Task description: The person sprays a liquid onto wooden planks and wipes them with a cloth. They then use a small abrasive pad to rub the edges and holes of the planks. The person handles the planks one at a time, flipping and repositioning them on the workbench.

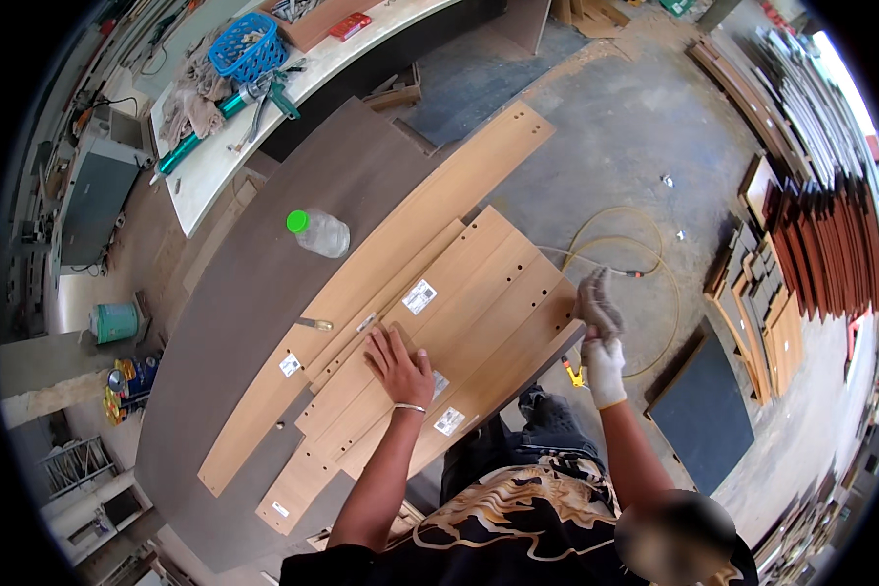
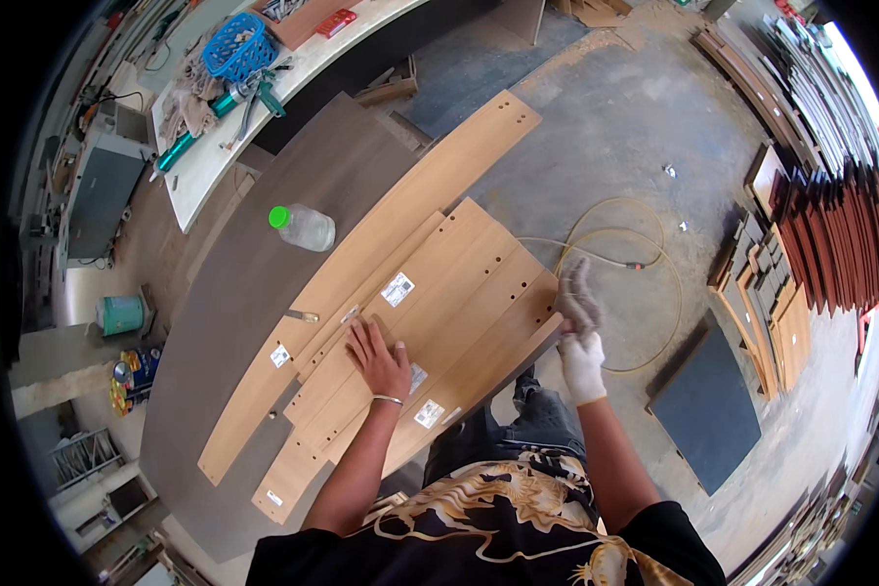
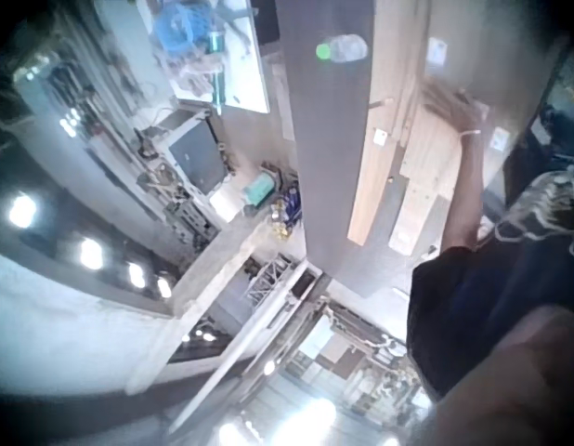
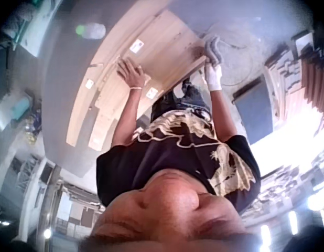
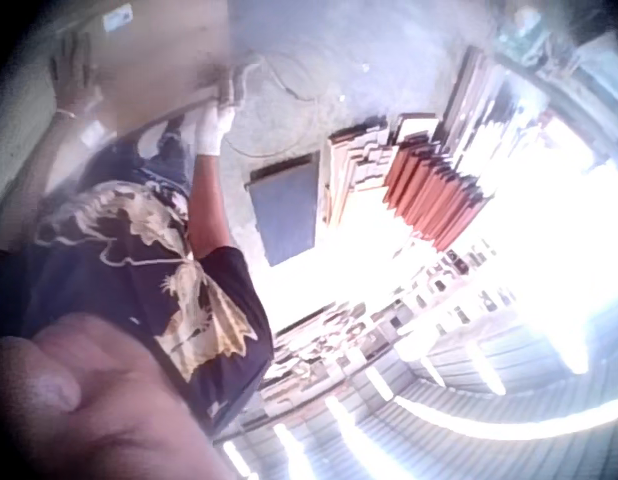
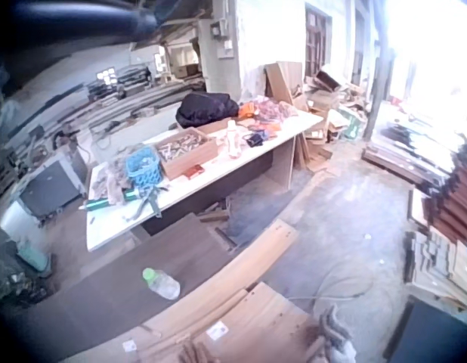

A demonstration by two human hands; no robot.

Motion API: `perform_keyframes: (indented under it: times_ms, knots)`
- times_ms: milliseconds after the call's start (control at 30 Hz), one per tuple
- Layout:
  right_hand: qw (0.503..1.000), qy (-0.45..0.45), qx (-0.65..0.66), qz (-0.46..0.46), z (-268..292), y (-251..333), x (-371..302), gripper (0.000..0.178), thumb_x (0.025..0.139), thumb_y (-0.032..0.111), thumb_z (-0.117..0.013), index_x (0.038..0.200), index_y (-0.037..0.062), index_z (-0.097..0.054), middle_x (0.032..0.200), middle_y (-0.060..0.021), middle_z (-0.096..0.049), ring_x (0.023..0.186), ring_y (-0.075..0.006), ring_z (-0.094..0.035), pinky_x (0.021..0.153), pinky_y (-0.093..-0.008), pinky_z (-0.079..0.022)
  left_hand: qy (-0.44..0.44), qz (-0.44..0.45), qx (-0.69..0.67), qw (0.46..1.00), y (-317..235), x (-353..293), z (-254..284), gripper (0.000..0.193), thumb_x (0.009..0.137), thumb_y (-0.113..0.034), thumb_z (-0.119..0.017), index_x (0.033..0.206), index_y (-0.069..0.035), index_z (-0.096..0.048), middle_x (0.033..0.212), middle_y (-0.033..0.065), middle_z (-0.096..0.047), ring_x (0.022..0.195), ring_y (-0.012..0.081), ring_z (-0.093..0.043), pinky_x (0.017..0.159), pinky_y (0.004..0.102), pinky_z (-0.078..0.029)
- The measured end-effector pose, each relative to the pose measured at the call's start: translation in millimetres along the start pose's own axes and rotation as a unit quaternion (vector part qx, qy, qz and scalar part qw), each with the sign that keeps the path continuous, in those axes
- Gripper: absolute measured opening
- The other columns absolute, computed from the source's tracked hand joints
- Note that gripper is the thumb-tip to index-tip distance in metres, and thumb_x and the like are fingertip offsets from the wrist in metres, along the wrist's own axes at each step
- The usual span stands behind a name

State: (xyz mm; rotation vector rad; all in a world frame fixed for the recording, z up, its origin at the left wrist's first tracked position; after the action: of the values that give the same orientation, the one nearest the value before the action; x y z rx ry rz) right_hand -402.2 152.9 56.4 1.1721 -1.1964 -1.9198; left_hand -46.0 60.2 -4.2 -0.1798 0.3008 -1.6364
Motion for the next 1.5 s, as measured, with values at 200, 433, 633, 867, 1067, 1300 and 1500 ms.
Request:
perform_keyframes:
  times_ms: [200,433,633,867,1067,1300,1500]
  knots:
    - [0.811,0.197,-0.417,0.361,-143.4,14.2,-26.9,0.055,0.083,0.033,-0.07,0.136,0.0192,-0.064,0.149,-0.0122,-0.054,0.147,-0.0357,-0.039,0.126,-0.0586,-0.015,0.017,0.051,0.089,0.995,-22.6,-1.7,-17.2,0.078,0.098,-0.036,-0.052,0.162,-0.003,-0.022,0.171,0.0204,-0.014,0.157,0.0444,-0.007,0.124,0.0638,-0.004]
    - [0.802,-0.012,-0.485,0.349,-142.2,70.2,159.8,0.05,0.096,0.033,-0.055,0.14,0.008,-0.06,0.149,-0.0144,-0.054,0.145,-0.0346,-0.04,0.124,-0.0536,-0.018,0.015,0.033,0.094,0.995,-28.8,5.2,-12.1,0.08,0.098,-0.036,-0.05,0.163,-0.001,-0.019,0.171,0.0206,-0.012,0.158,0.0437,-0.006,0.124,0.0633,-0.003]
    - [0.816,0.224,-0.432,0.314,-167.0,44.3,95.9,0.063,0.094,0.036,-0.061,0.148,0.0051,-0.053,0.162,-0.0149,-0.041,0.156,-0.0314,-0.025,0.128,-0.0518,-0.007,0.014,0.048,0.121,0.991,-9.5,-3.2,-8.3,0.079,0.098,-0.034,-0.046,0.162,0.001,-0.017,0.17,0.0222,-0.013,0.157,0.0447,-0.006,0.123,0.064,-0.003]
    - [0.849,0.109,-0.443,0.267,-150.1,56.1,137.4,0.056,0.092,0.029,-0.062,0.144,0.0111,-0.056,0.156,-0.0151,-0.048,0.147,-0.0345,-0.039,0.124,-0.0516,-0.02,0.018,0.036,0.126,0.991,-24.9,-3.2,-18.2,0.077,0.099,-0.035,-0.044,0.162,0.001,-0.017,0.171,0.0221,-0.012,0.157,0.0448,-0.007,0.124,0.0629,-0.004]
    - [0.857,0.076,-0.459,0.222,-102.6,24.3,95.3,0.061,0.09,0.032,-0.063,0.146,0.0086,-0.054,0.16,-0.0136,-0.043,0.153,-0.0306,-0.031,0.128,-0.0494,-0.012,0.001,0.02,0.156,0.988,-17.7,-3.6,-6.5,0.076,0.101,-0.036,-0.042,0.162,0.001,-0.017,0.171,0.0223,-0.011,0.157,0.0449,-0.009,0.124,0.0626,-0.006]
    - [0.856,0.052,-0.439,0.267,-120.3,25.0,103.5,0.057,0.093,0.034,-0.061,0.143,0.0082,-0.058,0.157,-0.0134,-0.047,0.152,-0.0314,-0.032,0.128,-0.0505,-0.013,0.006,0.022,0.153,0.988,-23.3,-9.2,-15.9,0.073,0.104,-0.036,-0.039,0.162,0.002,-0.015,0.17,0.0232,-0.012,0.158,0.044,-0.007,0.124,0.0619,-0.005]
    - [0.814,0.2,-0.38,0.392,-120.6,-40.4,-21.3,0.054,0.09,0.031,-0.063,0.14,0.0111,-0.061,0.152,-0.0156,-0.053,0.15,-0.0331,-0.036,0.127,-0.052,-0.016,0.02,-0.04,0.106,0.993,-68.3,-59.5,-28.8,0.076,0.103,-0.036,-0.041,0.162,0.004,-0.015,0.171,0.023,-0.011,0.159,0.0421,-0.005,0.124,0.0603,-0.002]
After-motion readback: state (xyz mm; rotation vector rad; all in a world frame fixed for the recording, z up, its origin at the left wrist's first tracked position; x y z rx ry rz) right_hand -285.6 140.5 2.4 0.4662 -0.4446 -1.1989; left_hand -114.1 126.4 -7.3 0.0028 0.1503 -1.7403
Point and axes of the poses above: each hand's wrist, its own x-axis towards the middle knuckle, its own z-axis out of the back of the hand, y = z × x, the point moved 6 cm from there along x, towards the middle knuckle
